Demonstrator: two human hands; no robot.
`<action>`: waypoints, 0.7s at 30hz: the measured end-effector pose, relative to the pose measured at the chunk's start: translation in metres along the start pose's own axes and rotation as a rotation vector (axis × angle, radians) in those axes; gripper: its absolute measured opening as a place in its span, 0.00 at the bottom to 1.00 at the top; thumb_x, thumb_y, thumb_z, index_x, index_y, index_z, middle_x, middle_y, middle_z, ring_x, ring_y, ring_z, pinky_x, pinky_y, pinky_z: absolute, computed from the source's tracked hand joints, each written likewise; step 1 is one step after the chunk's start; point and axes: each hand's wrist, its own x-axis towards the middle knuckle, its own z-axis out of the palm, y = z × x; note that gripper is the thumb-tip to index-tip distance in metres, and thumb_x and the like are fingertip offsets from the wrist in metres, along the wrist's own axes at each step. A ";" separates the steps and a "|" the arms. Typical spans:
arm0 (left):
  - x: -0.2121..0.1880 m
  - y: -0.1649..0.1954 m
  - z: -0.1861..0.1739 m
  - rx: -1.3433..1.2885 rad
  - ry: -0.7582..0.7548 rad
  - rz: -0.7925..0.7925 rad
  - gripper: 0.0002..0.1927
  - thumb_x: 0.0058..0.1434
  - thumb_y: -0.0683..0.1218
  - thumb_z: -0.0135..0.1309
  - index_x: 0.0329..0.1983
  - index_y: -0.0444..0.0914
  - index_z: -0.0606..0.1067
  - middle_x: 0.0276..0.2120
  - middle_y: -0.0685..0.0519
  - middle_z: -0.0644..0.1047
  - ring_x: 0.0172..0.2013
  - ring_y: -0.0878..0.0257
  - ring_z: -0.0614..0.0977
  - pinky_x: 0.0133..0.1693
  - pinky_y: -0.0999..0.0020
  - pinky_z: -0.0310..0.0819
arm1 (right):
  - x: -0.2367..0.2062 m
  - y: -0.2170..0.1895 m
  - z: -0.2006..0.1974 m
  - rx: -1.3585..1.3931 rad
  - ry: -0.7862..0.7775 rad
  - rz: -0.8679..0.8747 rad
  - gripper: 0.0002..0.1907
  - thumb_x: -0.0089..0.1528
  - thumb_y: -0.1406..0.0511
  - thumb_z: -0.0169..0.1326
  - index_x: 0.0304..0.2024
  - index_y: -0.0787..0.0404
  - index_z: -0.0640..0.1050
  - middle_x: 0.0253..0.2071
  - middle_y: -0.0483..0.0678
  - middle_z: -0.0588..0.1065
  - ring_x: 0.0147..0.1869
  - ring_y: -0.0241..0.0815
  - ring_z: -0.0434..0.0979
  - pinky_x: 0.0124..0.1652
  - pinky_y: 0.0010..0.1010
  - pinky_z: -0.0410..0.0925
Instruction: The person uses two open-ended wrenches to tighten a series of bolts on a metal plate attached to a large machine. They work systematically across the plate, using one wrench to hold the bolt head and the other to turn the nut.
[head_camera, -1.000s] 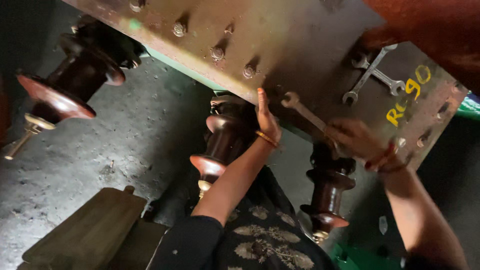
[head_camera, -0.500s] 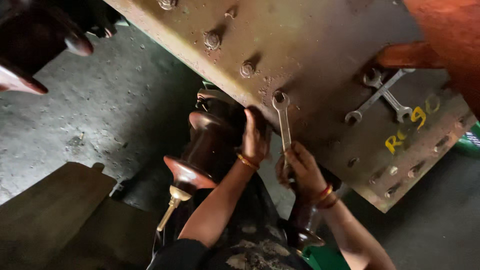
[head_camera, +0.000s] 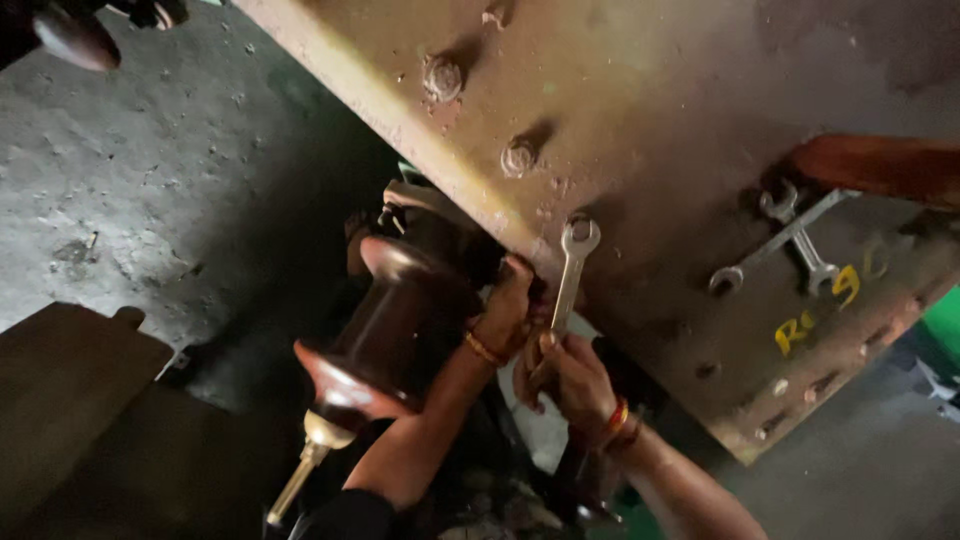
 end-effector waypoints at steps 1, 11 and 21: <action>0.001 -0.004 -0.009 0.475 -0.016 0.348 0.29 0.82 0.62 0.37 0.52 0.29 0.66 0.42 0.41 0.70 0.39 0.53 0.73 0.42 0.59 0.71 | 0.002 0.001 -0.003 0.030 -0.043 -0.021 0.22 0.74 0.54 0.44 0.32 0.65 0.69 0.22 0.59 0.72 0.18 0.43 0.66 0.20 0.33 0.63; -0.002 -0.064 -0.028 1.952 -0.024 1.096 0.27 0.56 0.40 0.50 0.55 0.16 0.66 0.54 0.26 0.69 0.57 0.32 0.70 0.62 0.39 0.62 | 0.003 0.045 -0.017 0.476 -0.171 -0.110 0.32 0.73 0.45 0.34 0.24 0.59 0.64 0.13 0.44 0.56 0.12 0.39 0.52 0.15 0.33 0.57; -0.045 -0.091 -0.009 1.726 -0.200 0.935 0.26 0.59 0.40 0.49 0.59 0.20 0.66 0.52 0.31 0.70 0.54 0.38 0.71 0.58 0.45 0.64 | 0.016 0.084 0.011 0.526 0.274 -0.056 0.28 0.73 0.45 0.36 0.26 0.55 0.67 0.16 0.42 0.55 0.15 0.40 0.52 0.17 0.35 0.54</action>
